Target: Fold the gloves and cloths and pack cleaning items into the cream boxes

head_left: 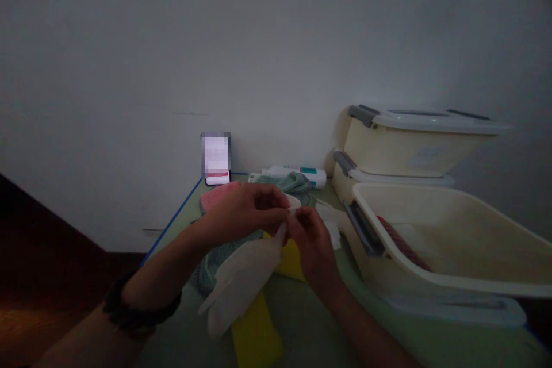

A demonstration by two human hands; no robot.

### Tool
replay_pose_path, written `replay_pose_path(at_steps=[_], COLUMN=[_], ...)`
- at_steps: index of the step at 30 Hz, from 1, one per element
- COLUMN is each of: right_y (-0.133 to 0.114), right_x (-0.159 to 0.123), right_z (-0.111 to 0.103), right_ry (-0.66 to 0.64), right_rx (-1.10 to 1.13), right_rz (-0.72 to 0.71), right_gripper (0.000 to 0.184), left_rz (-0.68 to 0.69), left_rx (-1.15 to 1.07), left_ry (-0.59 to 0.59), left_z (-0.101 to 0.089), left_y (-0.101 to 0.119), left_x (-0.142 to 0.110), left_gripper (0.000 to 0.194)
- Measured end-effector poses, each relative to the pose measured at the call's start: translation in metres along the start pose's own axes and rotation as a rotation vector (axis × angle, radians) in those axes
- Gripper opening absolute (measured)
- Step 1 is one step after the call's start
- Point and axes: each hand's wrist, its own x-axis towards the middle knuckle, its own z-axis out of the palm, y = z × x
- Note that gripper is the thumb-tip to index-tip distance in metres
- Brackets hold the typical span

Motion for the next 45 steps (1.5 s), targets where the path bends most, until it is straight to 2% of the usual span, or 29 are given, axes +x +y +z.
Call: replay_pose_path(at_steps=[5, 11, 15, 17, 19, 22, 25, 27, 30, 33, 35, 37, 39, 43, 45], right_y=[-0.007, -0.018, -0.021, -0.021, -0.020, -0.019, -0.023, -0.027, -0.029, -0.021, -0.014, -0.009, -0.007, -0.012, -0.015], right_x=[0.009, 0.012, 0.012, 0.012, 0.011, 0.008, 0.005, 0.004, 0.006, 0.011, 0.014, 0.014, 0.011, 0.000, -0.004], right_z=[-0.003, -0.006, -0.006, -0.006, -0.006, -0.007, -0.011, -0.014, -0.016, -0.013, -0.010, -0.008, -0.007, -0.010, -0.011], right_ry=[0.050, 0.207, 0.130, 0.070, -0.017, -0.135, -0.206, -0.244, -0.172, 0.001, 0.052, 0.009, -0.086, -0.360, -0.417], right_rx=[0.221, 0.528, 0.575, 0.584, 0.582, 0.511, 0.451, 0.459, 0.539, 0.603, 0.599, 0.602, 0.621, 0.593, 0.587], right_rz=[0.137, 0.270, 0.510, 0.563, 0.537, 0.487, 0.500, 0.511, 0.528, 0.522, 0.517, 0.522, 0.518, 0.521, 0.549], right_gripper=[0.017, 0.010, 0.021, 0.032, 0.041, 0.029, 0.022, 0.029, 0.040, 0.027, 0.020, 0.026, 0.032, 0.041, 0.042], left_rz=[0.008, 0.102, 0.046, -0.006, -0.022, -0.018, -0.074, -0.172, -0.291, -0.290, -0.267, -0.249, -0.242, -0.267, -0.267], left_rx=[-0.104, -0.065, -0.114, -0.140, -0.193, -0.352, -0.538, -0.635, -0.743, -0.797, -0.780, -0.761, -0.765, -0.826, -0.847], left_ry=[0.064, 0.163, 0.175, 0.216, 0.270, 0.317, 0.294, 0.243, 0.191, 0.174, 0.175, 0.182, 0.185, 0.143, 0.124], left_z=[-0.005, -0.016, -0.016, -0.014, -0.011, -0.010, -0.008, -0.006, -0.004, -0.005, -0.006, -0.008, -0.009, -0.005, -0.002], left_y=[0.011, 0.018, 0.014, 0.014, 0.015, 0.018, 0.022, 0.023, 0.017, 0.000, -0.011, -0.016, -0.012, 0.011, 0.020], left_x=[-0.006, -0.012, -0.010, -0.008, -0.008, -0.008, -0.009, -0.009, -0.003, 0.007, 0.013, 0.016, 0.014, -0.001, -0.006], left_gripper=[0.006, 0.004, 0.008, 0.008, 0.010, 0.009, 0.003, 0.008, 0.014, 0.015, 0.016, 0.018, 0.019, 0.021, 0.023])
